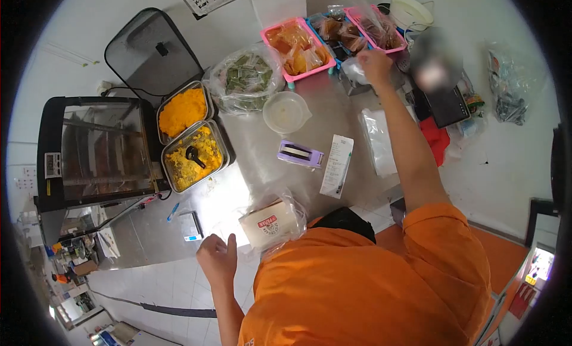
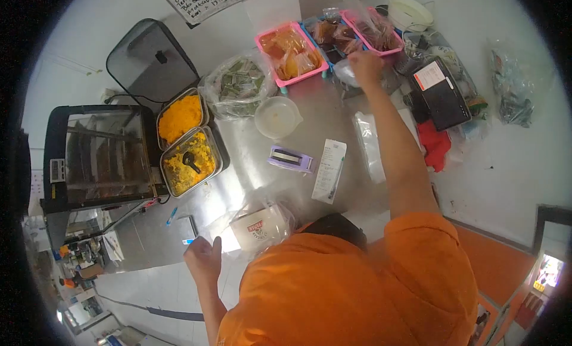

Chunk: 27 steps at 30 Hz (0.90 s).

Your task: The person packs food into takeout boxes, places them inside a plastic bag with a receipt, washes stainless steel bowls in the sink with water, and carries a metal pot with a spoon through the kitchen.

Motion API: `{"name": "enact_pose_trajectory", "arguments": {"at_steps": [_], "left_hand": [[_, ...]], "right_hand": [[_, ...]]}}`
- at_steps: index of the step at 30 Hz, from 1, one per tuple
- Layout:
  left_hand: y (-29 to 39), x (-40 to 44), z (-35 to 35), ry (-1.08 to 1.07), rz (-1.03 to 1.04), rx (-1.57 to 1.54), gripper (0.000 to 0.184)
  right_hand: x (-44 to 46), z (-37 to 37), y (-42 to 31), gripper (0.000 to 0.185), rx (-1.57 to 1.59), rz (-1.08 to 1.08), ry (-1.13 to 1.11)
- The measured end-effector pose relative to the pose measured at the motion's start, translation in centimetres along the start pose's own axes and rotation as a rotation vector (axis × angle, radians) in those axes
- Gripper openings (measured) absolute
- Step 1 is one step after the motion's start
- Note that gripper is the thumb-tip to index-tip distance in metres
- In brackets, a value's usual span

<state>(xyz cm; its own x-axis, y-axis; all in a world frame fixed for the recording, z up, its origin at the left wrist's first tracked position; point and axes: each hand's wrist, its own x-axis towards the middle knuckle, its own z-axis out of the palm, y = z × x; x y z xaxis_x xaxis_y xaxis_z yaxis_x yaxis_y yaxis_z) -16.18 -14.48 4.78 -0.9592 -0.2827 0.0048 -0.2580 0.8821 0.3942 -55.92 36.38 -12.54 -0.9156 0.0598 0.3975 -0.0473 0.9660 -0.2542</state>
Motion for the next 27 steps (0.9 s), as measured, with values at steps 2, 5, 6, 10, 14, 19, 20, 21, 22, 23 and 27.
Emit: {"name": "enact_pose_trajectory", "arguments": {"at_steps": [2,5,6,10,14,19,20,21,22,23,27], "left_hand": [[-0.6,-0.7,-0.4,0.010,-0.071,-0.023,0.036],[-2.3,-1.6,0.2,0.085,-0.074,-0.155,0.017],[-2.9,-1.8,0.6,0.100,-0.079,-0.191,0.014],[-3.5,-1.7,1.0,0.086,-0.128,-0.211,0.020],[-1.9,-1.4,0.1,0.047,-0.097,-0.179,0.025],[-1.8,-1.5,-0.2,0.014,-0.124,-0.200,0.027],[-1.7,-1.5,-0.3,0.005,-0.132,-0.207,0.027],[-1.7,-1.5,-0.2,-0.003,-0.137,-0.213,0.027],[-1.7,-1.5,-0.1,0.002,-0.120,-0.212,0.027],[-1.6,-1.5,0.1,0.008,-0.104,-0.210,0.027],[-1.1,-1.6,0.1,-0.021,-0.112,-0.233,0.028]], "right_hand": [[1.5,-2.1,0.5,0.023,0.638,0.320,0.167],[4.0,-1.0,4.7,0.022,0.786,0.141,0.022],[4.7,-0.4,6.6,0.021,0.831,0.088,-0.026],[3.8,-2.2,2.4,0.022,0.420,-0.124,-0.377],[1.4,2.7,0.5,0.022,-0.133,-0.439,-0.407],[2.9,1.4,-1.0,0.015,-0.203,-0.259,-0.552],[3.2,1.1,-0.4,0.014,-0.131,-0.282,-0.578],[3.4,1.0,0.2,0.013,-0.059,-0.303,-0.602],[3.5,1.6,0.7,0.012,-0.066,-0.374,-0.632],[3.4,2.4,1.0,0.011,-0.074,-0.447,-0.663],[2.2,2.1,-0.5,0.011,-0.205,-0.356,-0.719]]}}
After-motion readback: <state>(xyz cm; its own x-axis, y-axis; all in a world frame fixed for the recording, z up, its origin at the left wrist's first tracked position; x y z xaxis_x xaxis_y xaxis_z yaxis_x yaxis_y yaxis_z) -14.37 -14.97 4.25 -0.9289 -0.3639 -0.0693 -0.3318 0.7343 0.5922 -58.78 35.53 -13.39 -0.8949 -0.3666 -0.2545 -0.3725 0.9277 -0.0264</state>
